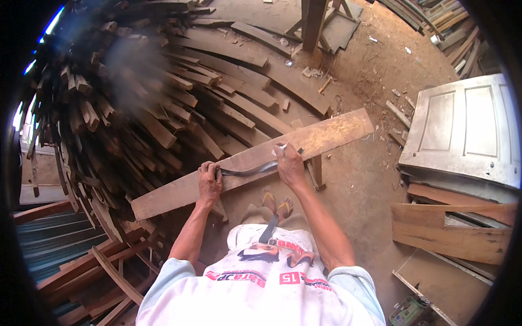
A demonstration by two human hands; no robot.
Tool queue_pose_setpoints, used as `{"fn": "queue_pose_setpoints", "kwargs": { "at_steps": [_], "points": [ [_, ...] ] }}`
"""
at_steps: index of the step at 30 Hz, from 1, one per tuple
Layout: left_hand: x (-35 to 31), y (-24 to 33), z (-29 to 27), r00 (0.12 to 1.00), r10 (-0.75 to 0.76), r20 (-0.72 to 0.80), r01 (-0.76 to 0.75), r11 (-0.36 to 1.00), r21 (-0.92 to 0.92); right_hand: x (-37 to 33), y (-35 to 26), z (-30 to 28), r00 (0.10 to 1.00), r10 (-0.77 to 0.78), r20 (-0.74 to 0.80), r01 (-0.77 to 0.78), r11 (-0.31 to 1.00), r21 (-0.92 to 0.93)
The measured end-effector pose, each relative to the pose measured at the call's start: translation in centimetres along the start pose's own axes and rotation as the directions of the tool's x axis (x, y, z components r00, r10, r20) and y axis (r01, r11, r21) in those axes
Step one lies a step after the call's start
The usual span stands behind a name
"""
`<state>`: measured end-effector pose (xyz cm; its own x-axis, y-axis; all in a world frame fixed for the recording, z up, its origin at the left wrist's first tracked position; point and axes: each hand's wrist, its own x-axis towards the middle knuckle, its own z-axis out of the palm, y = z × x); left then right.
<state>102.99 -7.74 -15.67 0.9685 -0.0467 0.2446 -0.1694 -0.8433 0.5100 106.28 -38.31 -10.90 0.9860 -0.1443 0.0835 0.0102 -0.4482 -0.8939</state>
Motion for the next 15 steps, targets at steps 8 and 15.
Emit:
{"fn": "queue_pose_setpoints", "kwargs": {
  "at_steps": [8, 15],
  "points": [
    [1.4, 5.2, -2.6, 0.957, -0.062, 0.282, 0.155, 0.934, -0.321, -3.6, -3.9, -0.4, 0.939, -0.065, 0.338, 0.057, 0.998, 0.036],
    [5.7, 18.5, -5.6, 0.787, 0.146, 0.599, 0.299, 0.759, -0.579, -6.4, -3.9, -6.0, 0.963, -0.037, 0.268, -0.036, 0.965, 0.261]
  ]
}}
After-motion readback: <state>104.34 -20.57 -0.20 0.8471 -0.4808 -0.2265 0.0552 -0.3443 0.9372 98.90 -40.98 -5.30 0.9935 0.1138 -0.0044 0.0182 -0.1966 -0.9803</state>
